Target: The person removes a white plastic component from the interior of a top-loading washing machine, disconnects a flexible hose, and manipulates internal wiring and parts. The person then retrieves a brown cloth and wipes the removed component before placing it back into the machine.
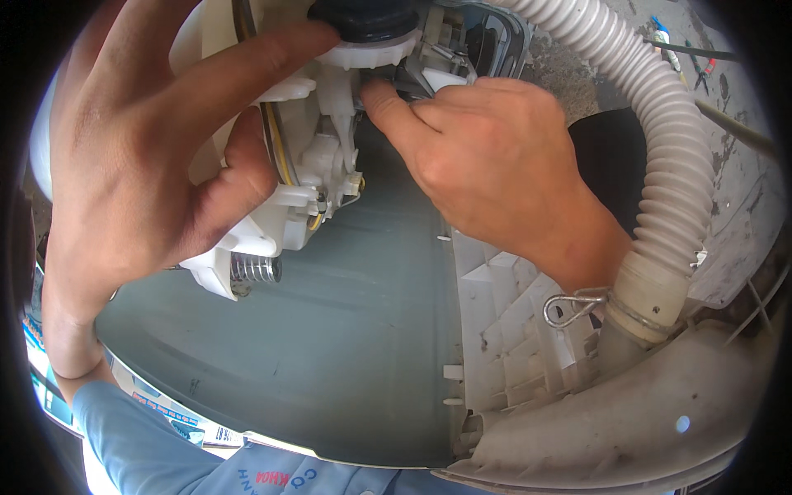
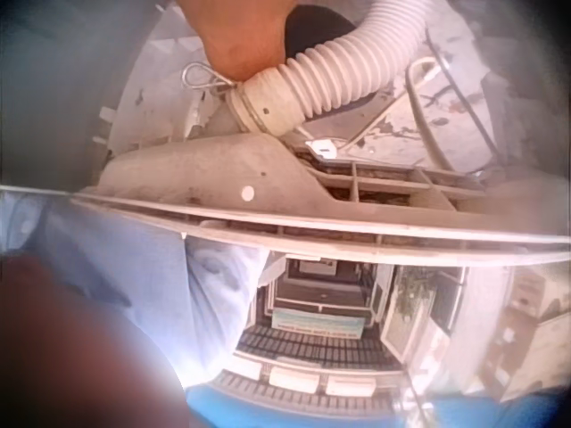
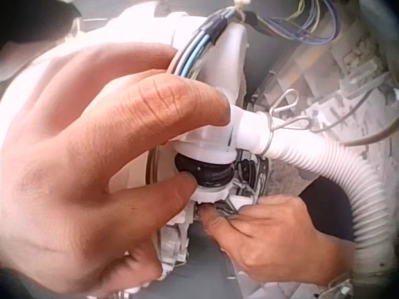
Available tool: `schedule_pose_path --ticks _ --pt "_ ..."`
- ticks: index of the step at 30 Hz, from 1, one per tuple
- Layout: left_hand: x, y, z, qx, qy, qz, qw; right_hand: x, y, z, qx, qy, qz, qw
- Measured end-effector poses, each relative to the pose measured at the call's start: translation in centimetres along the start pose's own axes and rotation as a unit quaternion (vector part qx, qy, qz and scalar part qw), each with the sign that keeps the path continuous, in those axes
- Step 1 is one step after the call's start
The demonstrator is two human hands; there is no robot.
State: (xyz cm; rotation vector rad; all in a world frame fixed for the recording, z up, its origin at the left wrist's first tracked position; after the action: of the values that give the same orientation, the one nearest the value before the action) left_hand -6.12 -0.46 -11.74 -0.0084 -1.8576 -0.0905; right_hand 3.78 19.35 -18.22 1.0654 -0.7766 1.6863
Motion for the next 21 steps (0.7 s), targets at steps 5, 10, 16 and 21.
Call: schedule_pose_path --ticks 5,10,16,21 --pt "-0.4 0.2 -0.5 0.007 0.003 -0.002 1.000 0.0 -0.4 0.5 0.022 -0.004 0.050 0.999" --pt "-0.4 0.3 -0.6 0.027 0.007 -0.015 0.999 0.6 0.2 0.1 0.025 0.006 0.135 0.991" --pt "0.7 0.2 0.1 0.040 0.014 -0.030 0.999 2.3 2.8 0.0 -0.156 0.256 0.286 0.910" --pt "2.1 0.4 -0.2 0.059 0.015 -0.012 0.998 0.6 2.6 -0.4 -0.163 0.282 0.299 0.897"
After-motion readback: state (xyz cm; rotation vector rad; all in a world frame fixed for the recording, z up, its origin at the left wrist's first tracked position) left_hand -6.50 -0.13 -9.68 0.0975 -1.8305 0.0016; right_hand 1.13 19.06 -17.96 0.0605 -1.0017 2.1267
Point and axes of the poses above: each hand's wrist, its own y-axis towards the middle knuckle, its own x-axis out of the back of the hand, z = x × y, the point moved 2 cm from there along y, towards the middle knuckle, and after that the axes turned 11 degrees about -x, right-handed, at the moved point
